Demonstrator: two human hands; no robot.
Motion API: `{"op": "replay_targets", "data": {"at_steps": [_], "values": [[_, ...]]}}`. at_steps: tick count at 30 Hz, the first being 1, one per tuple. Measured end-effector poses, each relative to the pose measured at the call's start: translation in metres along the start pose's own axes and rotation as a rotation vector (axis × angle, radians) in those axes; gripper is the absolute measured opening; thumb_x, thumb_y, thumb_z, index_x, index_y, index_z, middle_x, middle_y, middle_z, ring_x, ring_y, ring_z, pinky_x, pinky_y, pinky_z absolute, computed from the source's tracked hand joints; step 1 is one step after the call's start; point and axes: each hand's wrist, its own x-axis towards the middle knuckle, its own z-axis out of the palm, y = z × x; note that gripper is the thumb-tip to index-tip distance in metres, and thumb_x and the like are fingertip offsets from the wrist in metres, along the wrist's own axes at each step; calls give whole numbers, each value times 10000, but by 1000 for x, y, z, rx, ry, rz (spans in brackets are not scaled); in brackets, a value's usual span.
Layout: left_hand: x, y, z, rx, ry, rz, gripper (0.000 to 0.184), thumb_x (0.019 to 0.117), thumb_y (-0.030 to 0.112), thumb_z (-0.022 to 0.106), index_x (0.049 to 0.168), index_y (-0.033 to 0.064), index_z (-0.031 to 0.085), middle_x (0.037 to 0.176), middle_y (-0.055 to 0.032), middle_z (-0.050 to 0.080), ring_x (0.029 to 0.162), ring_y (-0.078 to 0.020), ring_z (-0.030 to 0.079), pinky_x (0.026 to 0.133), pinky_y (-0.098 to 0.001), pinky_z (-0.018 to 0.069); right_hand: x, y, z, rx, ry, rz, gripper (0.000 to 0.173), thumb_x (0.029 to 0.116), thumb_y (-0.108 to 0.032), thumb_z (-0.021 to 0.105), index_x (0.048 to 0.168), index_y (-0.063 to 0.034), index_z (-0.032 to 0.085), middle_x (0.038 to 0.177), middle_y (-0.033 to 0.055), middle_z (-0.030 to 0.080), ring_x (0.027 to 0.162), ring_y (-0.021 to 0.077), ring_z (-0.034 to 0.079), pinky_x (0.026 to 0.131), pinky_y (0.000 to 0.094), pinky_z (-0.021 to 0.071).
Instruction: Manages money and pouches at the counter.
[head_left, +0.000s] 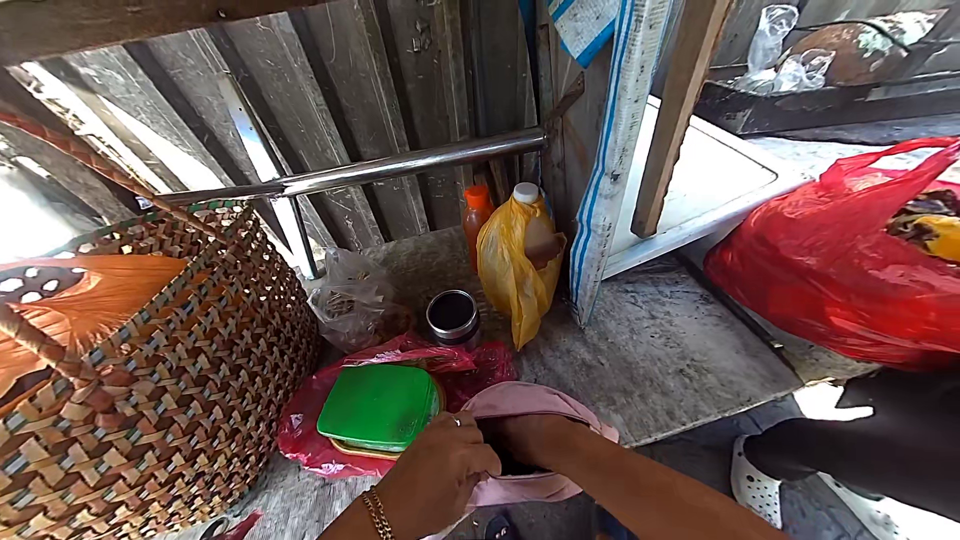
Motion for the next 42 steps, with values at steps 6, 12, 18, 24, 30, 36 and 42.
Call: {"op": "replay_targets", "data": {"at_steps": [6, 12, 18, 24, 30, 36, 42], "values": [[-15, -7, 16, -15, 252, -17, 194, 966, 199, 576, 902, 208, 759, 865, 51, 723, 1067, -155, 651, 1055, -382, 429, -50, 5, -49, 286, -169, -70, 522, 1017, -250, 635, 1428, 43, 502, 1367, 291, 561, 1305, 421, 536, 1116, 575, 399], [-26, -5, 51, -109, 570, -159, 97, 955, 332, 686, 901, 271, 740, 1055, 7, 657, 1220, -134, 535, 1107, -311, 375, -87, 27, 0, 165, 204, -232, 155, 959, -131, 660, 990, 6, 725, 910, 188, 728, 891, 364, 722, 817, 569, 551], [-41, 13, 43, -241, 350, -708, 839, 740, 420, 864, 1355, -66, 565, 1253, -252, 641, 1154, -407, 618, 985, -558, 510, -93, 40, -2, 195, 402, -275, 121, 939, -101, 644, 912, -36, 742, 849, 125, 711, 822, 266, 709, 757, 428, 586], [-35, 14, 28, -285, 233, -760, 248, 903, 226, 705, 989, -6, 723, 903, -130, 716, 850, -247, 692, 804, -433, 562, -82, 33, 9, 255, 528, -236, 137, 962, -180, 654, 998, -62, 712, 875, 80, 719, 799, 193, 704, 746, 375, 588], [-12, 23, -13, -595, 250, -767, 196, 927, 189, 663, 1066, 59, 618, 718, 18, 604, 554, -72, 548, 524, -246, 479, -41, -11, 23, 247, 671, -240, 439, 936, -176, 686, 1357, -69, 621, 833, 111, 698, 681, 263, 679, 653, 475, 590], [-17, 27, 0, -825, 391, -482, 335, 930, 121, 685, 1197, -26, 543, 936, -23, 706, 820, -97, 688, 734, -288, 591, -7, -27, 38, 359, 806, -271, 121, 938, -133, 644, 999, -76, 732, 869, 80, 718, 800, 213, 709, 717, 464, 572], [-39, 7, 31, -495, 422, -552, 665, 760, 218, 849, 1265, -118, 576, 1190, -234, 632, 1065, -261, 651, 905, -389, 570, -8, -35, 25, 781, 657, -346, 155, 999, -39, 549, 1031, 50, 672, 923, 130, 678, 852, 127, 648, 787, 268, 537]]}}
